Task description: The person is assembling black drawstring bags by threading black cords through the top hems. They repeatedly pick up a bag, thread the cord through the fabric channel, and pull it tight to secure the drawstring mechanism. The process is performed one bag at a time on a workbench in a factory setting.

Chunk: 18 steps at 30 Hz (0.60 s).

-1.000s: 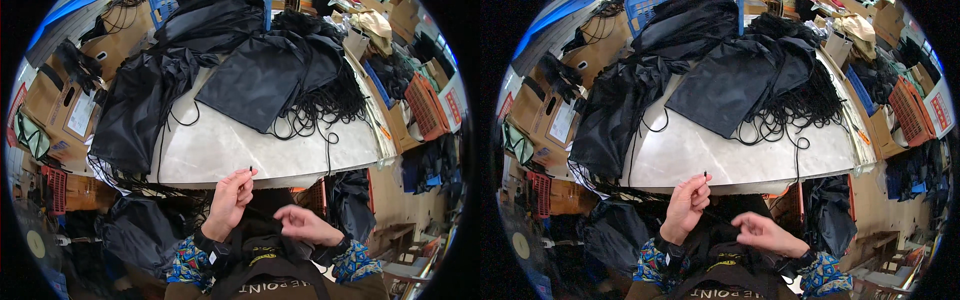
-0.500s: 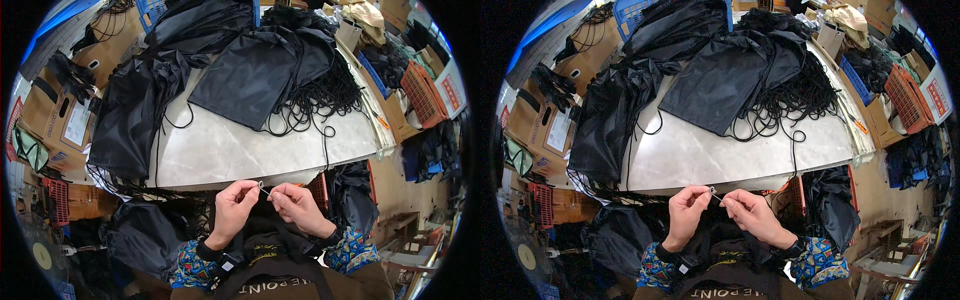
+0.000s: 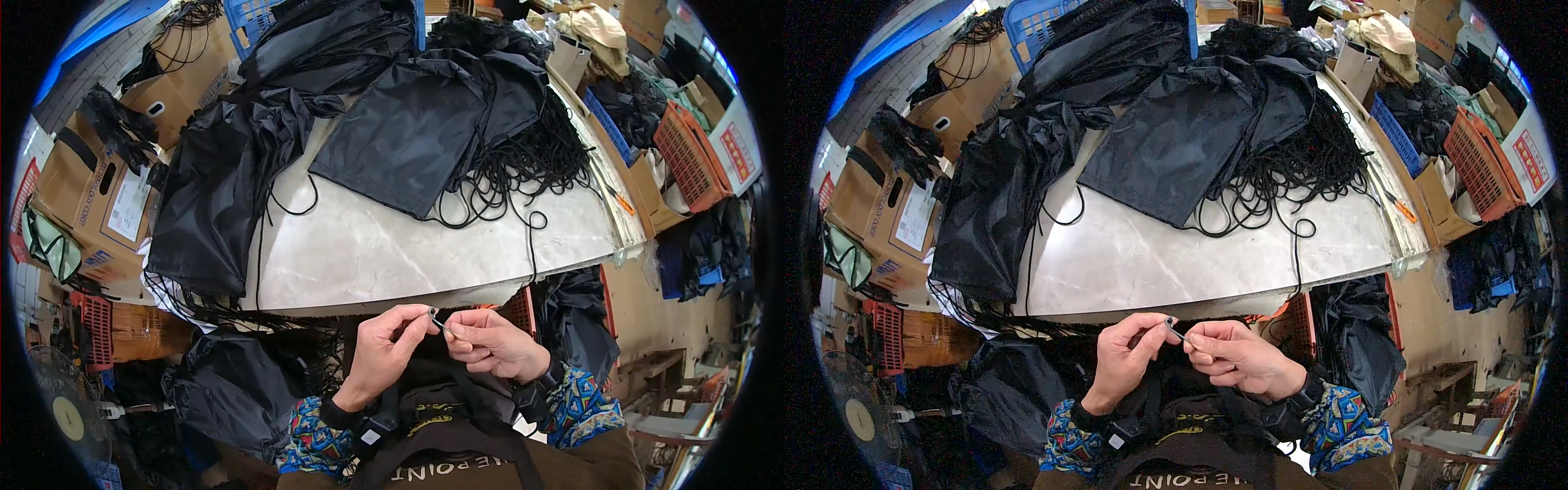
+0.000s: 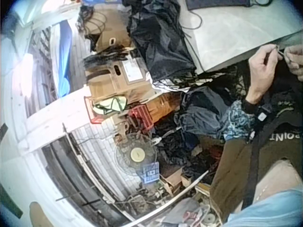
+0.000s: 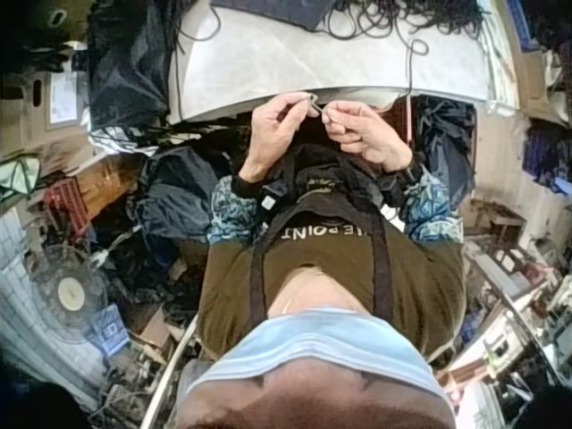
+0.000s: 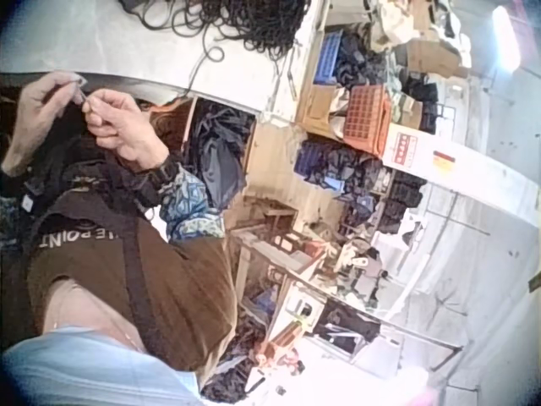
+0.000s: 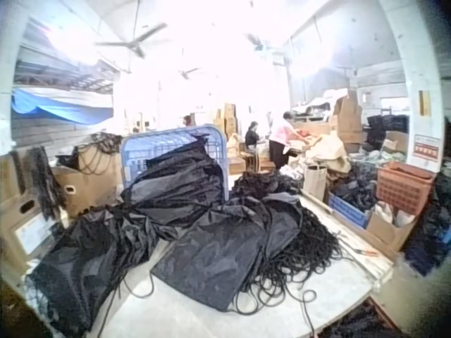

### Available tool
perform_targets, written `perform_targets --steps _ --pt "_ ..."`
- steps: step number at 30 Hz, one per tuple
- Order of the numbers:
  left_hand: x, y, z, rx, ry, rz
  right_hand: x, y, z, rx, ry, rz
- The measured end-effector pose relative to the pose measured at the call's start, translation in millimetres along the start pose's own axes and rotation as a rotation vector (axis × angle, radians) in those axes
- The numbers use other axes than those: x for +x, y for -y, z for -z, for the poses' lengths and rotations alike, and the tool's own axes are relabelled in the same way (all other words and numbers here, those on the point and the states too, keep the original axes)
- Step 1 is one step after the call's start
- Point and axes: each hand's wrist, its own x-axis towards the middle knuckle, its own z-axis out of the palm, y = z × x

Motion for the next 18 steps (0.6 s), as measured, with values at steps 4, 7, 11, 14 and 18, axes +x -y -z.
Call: perform_targets --steps 4,7,11,14,18 --pt "0.8 -4.1 8.0 -0.167 0.143 0.118 -1.6 -0.5 0.0 0.014 0.026 -0.043" --pt "-1.0 -1.3 11.2 -0.269 0.195 0.188 -1.4 -0.7 2.0 -0.006 0.023 -0.047" --pt "1.2 -5.0 11.8 -0.323 0.231 0.253 -3.4 0.0 -1.1 -0.047 -0.011 -0.053" --pt "6.0 -9.5 14.2 -0.296 0.287 0.322 -7.1 -1.4 0.5 -0.145 -0.041 -0.006" --pt "6.4 -7.2 7.7 -0.047 0.26 0.257 -7.7 -8.4 0.1 -0.307 -0.127 0.033"
